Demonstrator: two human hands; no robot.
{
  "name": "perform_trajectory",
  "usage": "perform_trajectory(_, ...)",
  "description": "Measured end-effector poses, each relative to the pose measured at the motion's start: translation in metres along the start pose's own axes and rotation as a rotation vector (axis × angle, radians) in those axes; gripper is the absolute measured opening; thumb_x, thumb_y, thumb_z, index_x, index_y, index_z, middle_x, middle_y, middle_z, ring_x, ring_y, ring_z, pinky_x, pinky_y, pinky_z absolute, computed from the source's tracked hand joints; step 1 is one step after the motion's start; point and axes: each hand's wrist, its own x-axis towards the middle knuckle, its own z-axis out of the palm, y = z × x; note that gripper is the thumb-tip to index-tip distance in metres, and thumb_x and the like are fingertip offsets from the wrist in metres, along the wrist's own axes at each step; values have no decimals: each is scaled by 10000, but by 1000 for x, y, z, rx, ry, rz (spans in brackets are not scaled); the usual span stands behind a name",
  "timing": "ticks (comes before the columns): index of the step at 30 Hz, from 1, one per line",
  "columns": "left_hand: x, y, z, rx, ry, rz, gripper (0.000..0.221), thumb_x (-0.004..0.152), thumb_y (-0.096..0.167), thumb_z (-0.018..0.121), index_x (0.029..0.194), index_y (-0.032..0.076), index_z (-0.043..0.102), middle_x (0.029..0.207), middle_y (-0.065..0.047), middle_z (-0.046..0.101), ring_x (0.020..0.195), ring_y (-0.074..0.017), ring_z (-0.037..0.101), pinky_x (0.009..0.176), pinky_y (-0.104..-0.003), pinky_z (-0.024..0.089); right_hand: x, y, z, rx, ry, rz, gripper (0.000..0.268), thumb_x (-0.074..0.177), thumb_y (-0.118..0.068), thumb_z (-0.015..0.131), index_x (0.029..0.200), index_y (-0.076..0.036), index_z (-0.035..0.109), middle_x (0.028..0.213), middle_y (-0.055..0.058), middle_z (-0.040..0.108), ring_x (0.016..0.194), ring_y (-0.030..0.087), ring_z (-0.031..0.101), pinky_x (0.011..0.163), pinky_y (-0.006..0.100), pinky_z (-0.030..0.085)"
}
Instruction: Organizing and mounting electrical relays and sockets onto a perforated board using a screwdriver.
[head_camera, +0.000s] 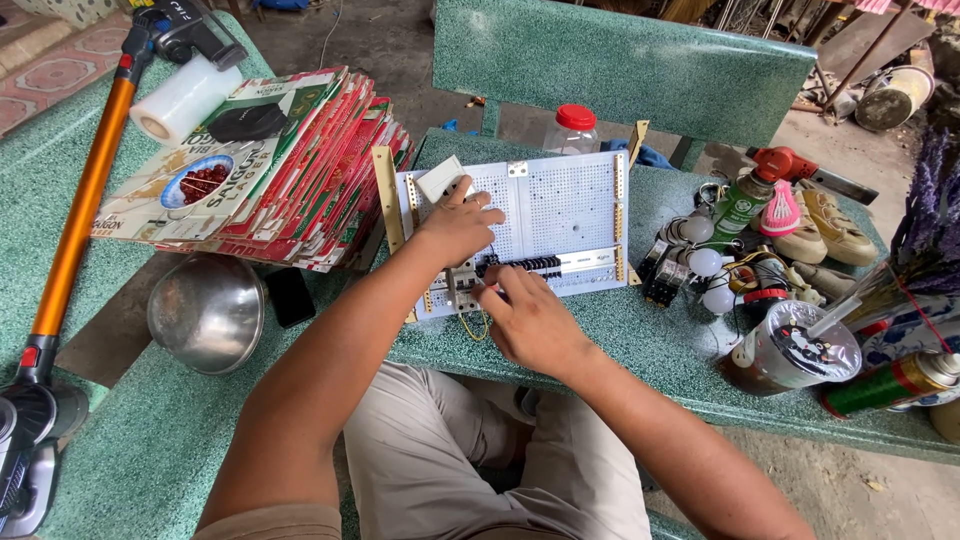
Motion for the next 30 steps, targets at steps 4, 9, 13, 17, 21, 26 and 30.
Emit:
perform_trajectory(4,-1,7,4,15,16,21,242,853,88,714,1075,174,753,1364,73,546,1368,-308,339,1231,-639,62,-1,-6,-2,-42,-62,138,133,953,-174,592,1068,-113,562,1031,70,545,597,205,718,521,360,599)
perform_trajectory(9,9,7,21,12,73,22,232,865,93,709,1091,142,722,1315,58,550,1330,-298,378,1233,-634,60,2,0,-11,124,-149,202,232,913,-136,622,1120,-104,522,1019,98,524,597,355,730,501,468,614)
perform_trajectory(13,14,1,39,25,112,23,224,878,101,694,1095,150,712,1281,63,561,1318,-287,394,1237,-625,59,1,-6,-12,38,-173,254,197,1008,-252,610,1126,-118,527,933,38,496,552,307,732,493,447,616)
perform_trajectory(17,2,-3,36,19,339,39,334,899,91,690,1192,227,604,1288,47,565,1360,-234,429,1264,-509,91,0,-3,-8,167,-158,264,242,955,-166,604,1177,-104,530,986,89,514,595,380,727,504,503,614)
perform_trajectory(21,-26,-4,-13,30,279,-135,721,871,405,755,1504,337,415,1642,-52,301,1570,-324,26,1241,-570,-51,-8,-7,5,-24,-119,286,248,1001,-278,596,1198,-131,566,941,33,500,548,296,720,495,445,606)
perform_trajectory(26,-44,3,-33,-200,340,-455,1026,698,516,839,1559,272,339,1684,-188,113,1540,-454,16,1191,-681,-62,-2,-6,-15,180,-159,284,316,940,-170,606,1245,-113,549,1028,90,510,616,349,734,529,477,633)
perform_trajectory(30,-34,1,-16,-175,312,-526,1109,642,598,797,1575,295,280,1606,-222,224,1382,-475,390,1190,-706,-38,-2,-13,-15,65,-192,333,351,1038,-295,532,1346,-128,503,956,59,511,563,347,727,509,501,612)
